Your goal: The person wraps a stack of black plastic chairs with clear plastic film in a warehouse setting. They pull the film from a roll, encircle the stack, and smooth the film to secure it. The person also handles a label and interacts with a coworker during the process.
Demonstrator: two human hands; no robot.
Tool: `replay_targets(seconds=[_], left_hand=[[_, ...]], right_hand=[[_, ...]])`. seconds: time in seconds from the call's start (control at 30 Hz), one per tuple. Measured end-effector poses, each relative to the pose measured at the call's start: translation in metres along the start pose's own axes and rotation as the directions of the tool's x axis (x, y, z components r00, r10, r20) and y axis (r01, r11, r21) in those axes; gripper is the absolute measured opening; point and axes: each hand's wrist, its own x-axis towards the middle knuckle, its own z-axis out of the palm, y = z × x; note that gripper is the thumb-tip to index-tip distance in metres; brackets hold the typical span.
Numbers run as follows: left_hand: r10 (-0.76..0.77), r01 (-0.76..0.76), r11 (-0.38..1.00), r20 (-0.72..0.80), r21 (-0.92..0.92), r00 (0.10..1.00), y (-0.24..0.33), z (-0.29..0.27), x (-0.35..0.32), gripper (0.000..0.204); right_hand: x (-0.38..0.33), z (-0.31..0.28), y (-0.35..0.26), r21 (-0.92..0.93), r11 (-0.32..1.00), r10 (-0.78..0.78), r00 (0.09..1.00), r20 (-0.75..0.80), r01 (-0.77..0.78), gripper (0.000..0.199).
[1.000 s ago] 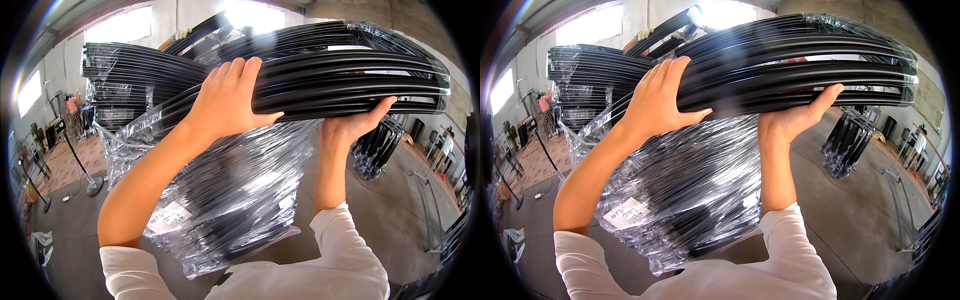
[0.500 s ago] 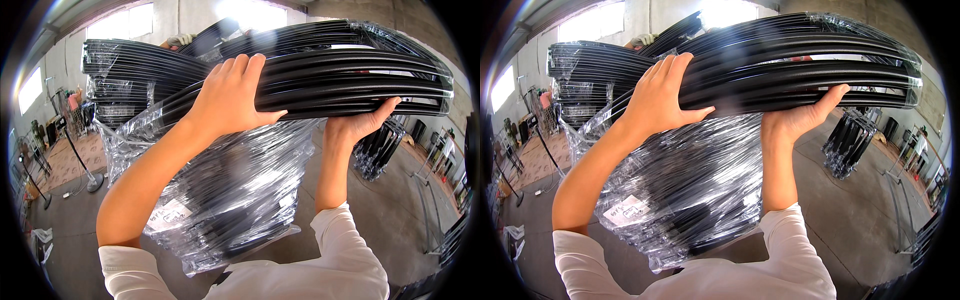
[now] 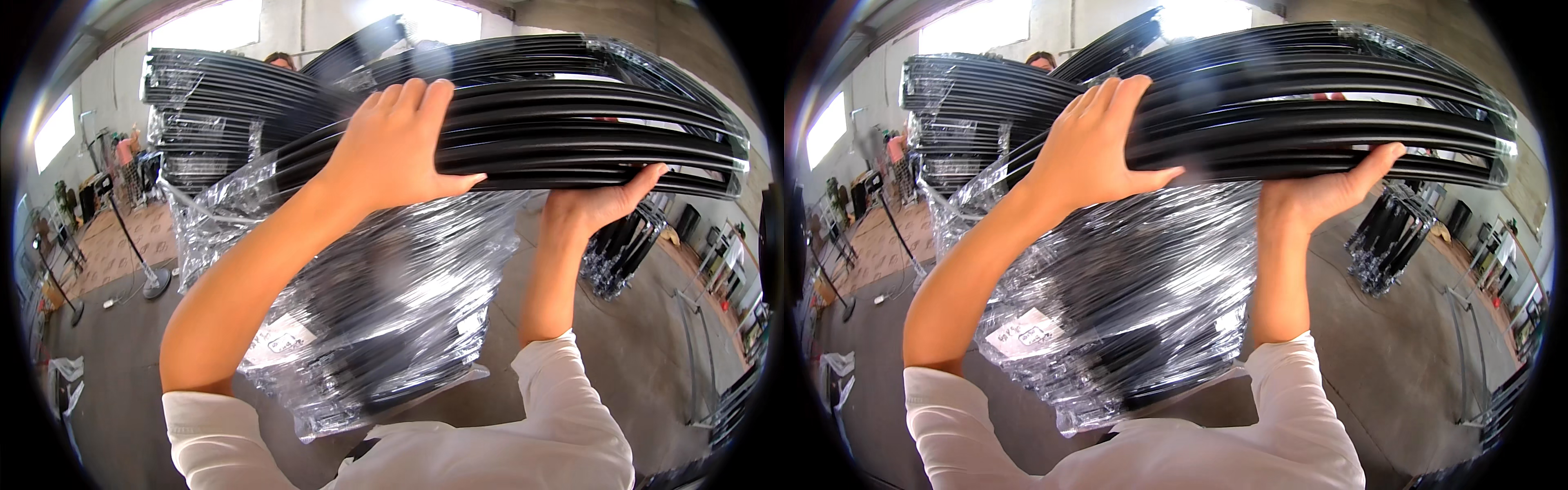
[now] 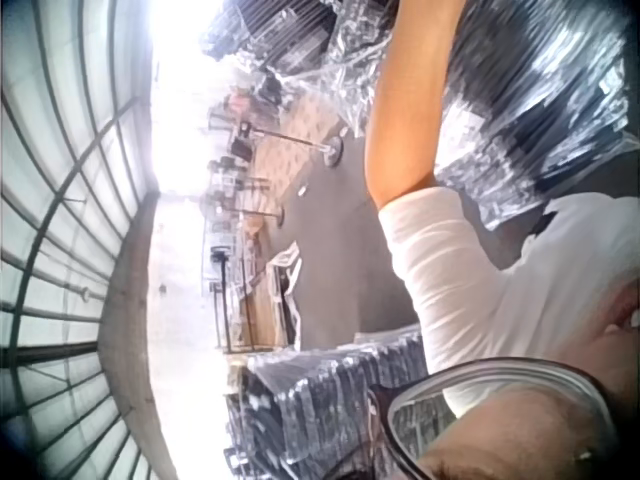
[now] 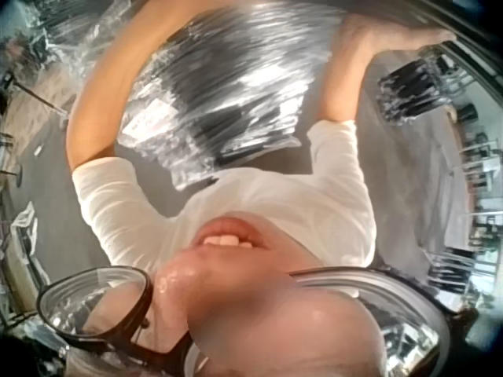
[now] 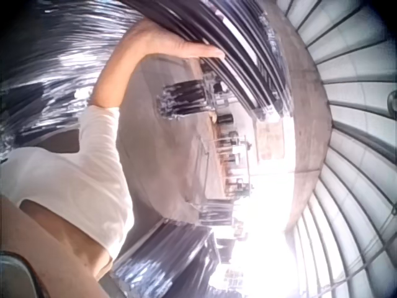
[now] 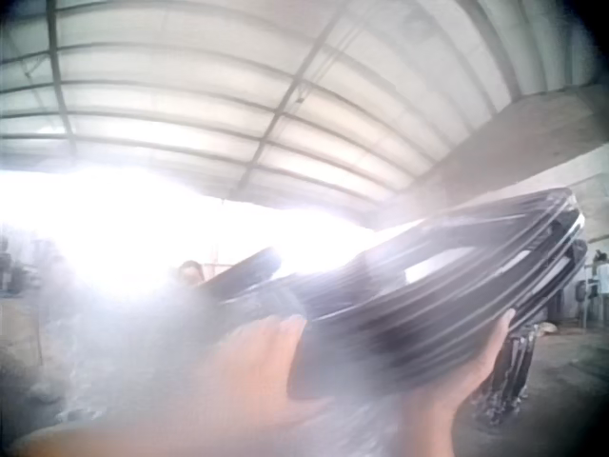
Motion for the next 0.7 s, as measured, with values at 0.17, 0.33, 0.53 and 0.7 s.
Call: replay_targets(seconds=[0.17, 0.33, 0.53, 0.7], left_hand=[[0.014, -0.013, 1.0, -0.031, 0.011, 0.999, -0.001, 0.004, 0.0, 0.078], [-0.012, 0.012, 1.0, -0.029, -0.008, 1.0, -0.001, 0.002, -0.001, 0.081], [0.002, -0.001, 1.0, -0.072, 0.005, 0.997, -0.002, 0.009, -0.001, 0.081], [-0.006, 0.006, 1.0, -0.069, -0.005, 0.998, -0.004, 0.007, -0.001, 0.08]], right_hand=[[0.002, -0.003, 0.0, 0.016, 1.0, -0.005, 0.999, -0.035, 0.006, 0.05], [-0.005, 0.007, 0.0, 0.011, 1.0, -0.001, 0.995, -0.095, 0.002, 0.05], [0.002, 0.003, 0.001, -0.008, 0.999, -0.043, 0.993, -0.114, 0.042, 0.041], [0.0, -0.001, 0.006, -0.161, 0.983, -0.103, 0.992, -0.069, 0.091, 0.046]])
